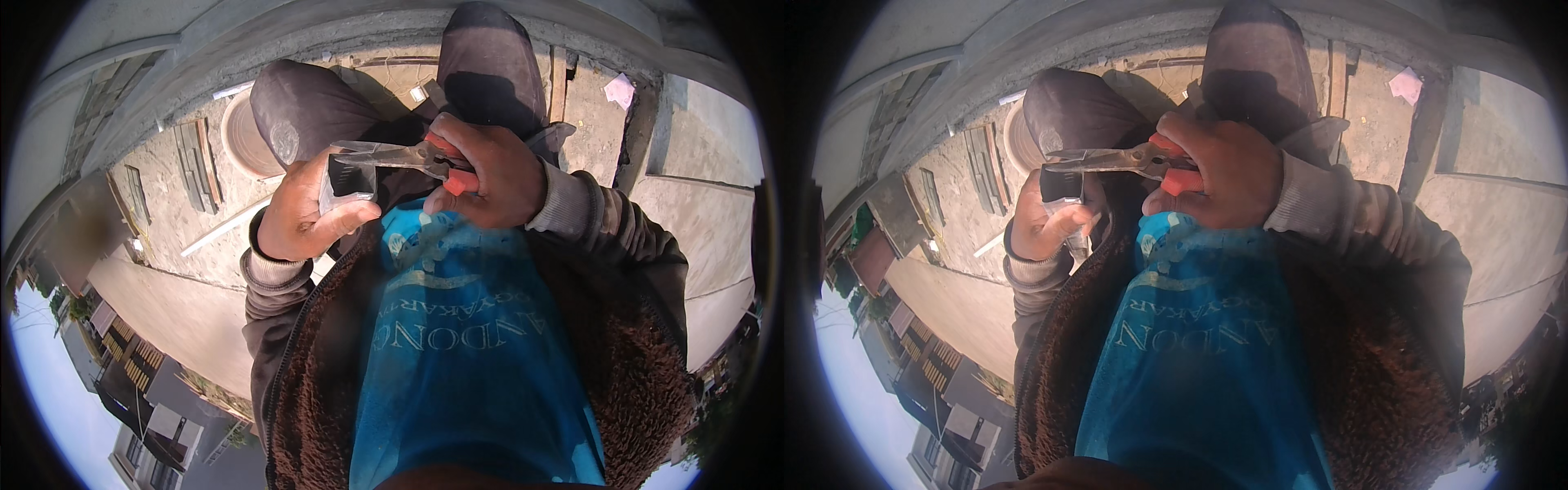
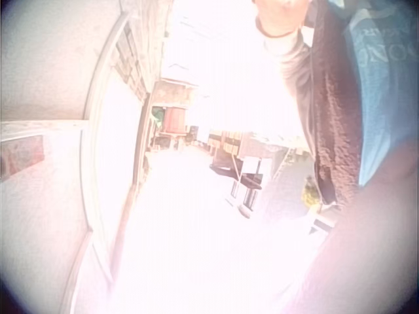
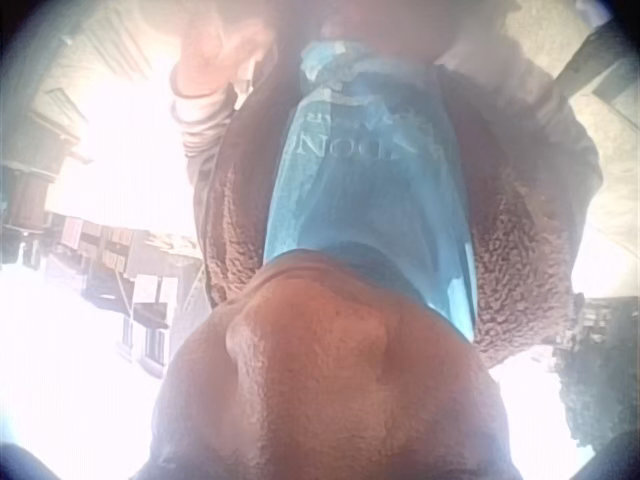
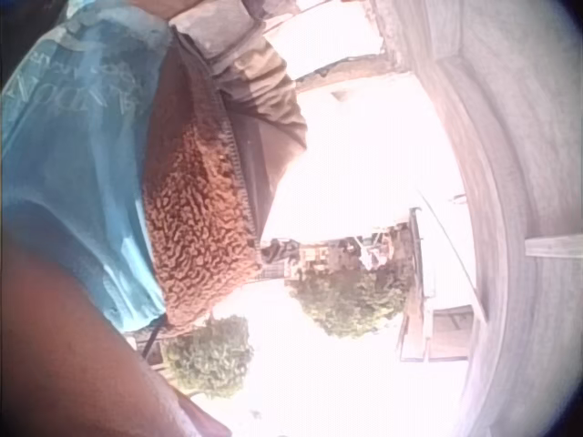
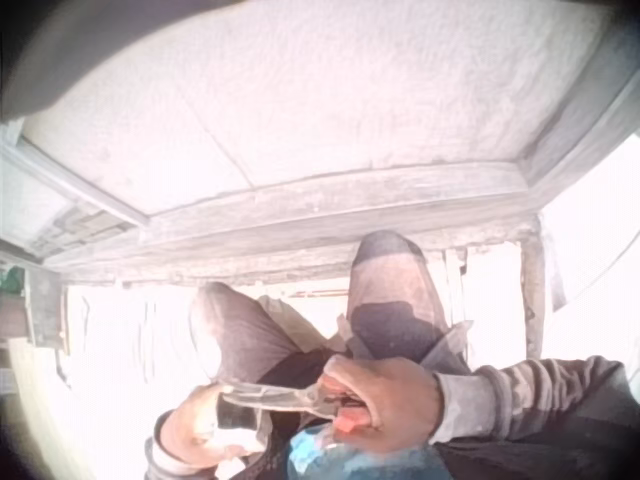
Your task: The person uses tin snips to cut a metal profile into short segments while seated on the ground. They repeatedly cut the profile, place pieces aside, and briefly use a spirit level to check alignment on the ceiling.
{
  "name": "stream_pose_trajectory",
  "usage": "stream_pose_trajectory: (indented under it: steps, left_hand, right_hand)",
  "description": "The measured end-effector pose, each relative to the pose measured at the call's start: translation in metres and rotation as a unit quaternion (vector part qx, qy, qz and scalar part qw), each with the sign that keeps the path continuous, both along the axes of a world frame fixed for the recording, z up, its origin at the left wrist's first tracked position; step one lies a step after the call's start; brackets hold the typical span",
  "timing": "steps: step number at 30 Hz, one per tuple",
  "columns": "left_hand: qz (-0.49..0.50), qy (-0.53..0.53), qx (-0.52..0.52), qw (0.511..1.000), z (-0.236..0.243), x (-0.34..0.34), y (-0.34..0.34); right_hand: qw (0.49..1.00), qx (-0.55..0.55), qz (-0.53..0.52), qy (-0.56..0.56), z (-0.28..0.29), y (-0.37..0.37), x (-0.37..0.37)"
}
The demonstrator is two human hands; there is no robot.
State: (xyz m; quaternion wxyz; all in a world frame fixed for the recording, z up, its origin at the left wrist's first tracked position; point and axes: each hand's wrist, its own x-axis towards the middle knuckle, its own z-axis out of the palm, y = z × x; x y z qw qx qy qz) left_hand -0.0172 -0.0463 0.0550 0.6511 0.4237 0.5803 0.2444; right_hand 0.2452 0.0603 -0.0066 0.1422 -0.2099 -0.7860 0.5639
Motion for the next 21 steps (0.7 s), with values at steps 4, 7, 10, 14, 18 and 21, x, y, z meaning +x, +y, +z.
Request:
stream_pose_trajectory:
  steps: [4, 7, 10, 14, 18, 21]
  left_hand:
    - [-0.033, 0.079, 0.083, 0.993, 0.003, 0.005, 0.001]
    - [-0.034, 0.067, 0.078, 0.994, 0.002, 0.004, 0.000]
    - [-0.030, 0.053, 0.094, 0.994, -0.003, 0.002, -0.001]
    - [-0.030, 0.057, 0.137, 0.988, -0.013, -0.001, -0.007]
    - [-0.049, 0.051, 0.165, 0.984, -0.009, -0.001, -0.003]
    - [-0.037, 0.038, 0.199, 0.979, -0.015, 0.000, -0.004]
  right_hand:
    - [0.994, 0.088, -0.011, 0.057, -0.004, 0.005, -0.001]
    - [0.997, 0.063, 0.017, 0.029, 0.000, 0.008, 0.001]
    - [0.999, 0.010, 0.041, 0.005, 0.004, 0.008, 0.001]
    - [0.999, 0.011, 0.035, 0.025, 0.003, 0.007, 0.000]
    - [0.999, 0.021, 0.036, 0.027, 0.003, 0.007, 0.001]
    - [0.999, 0.021, 0.033, 0.022, 0.001, 0.006, 0.000]
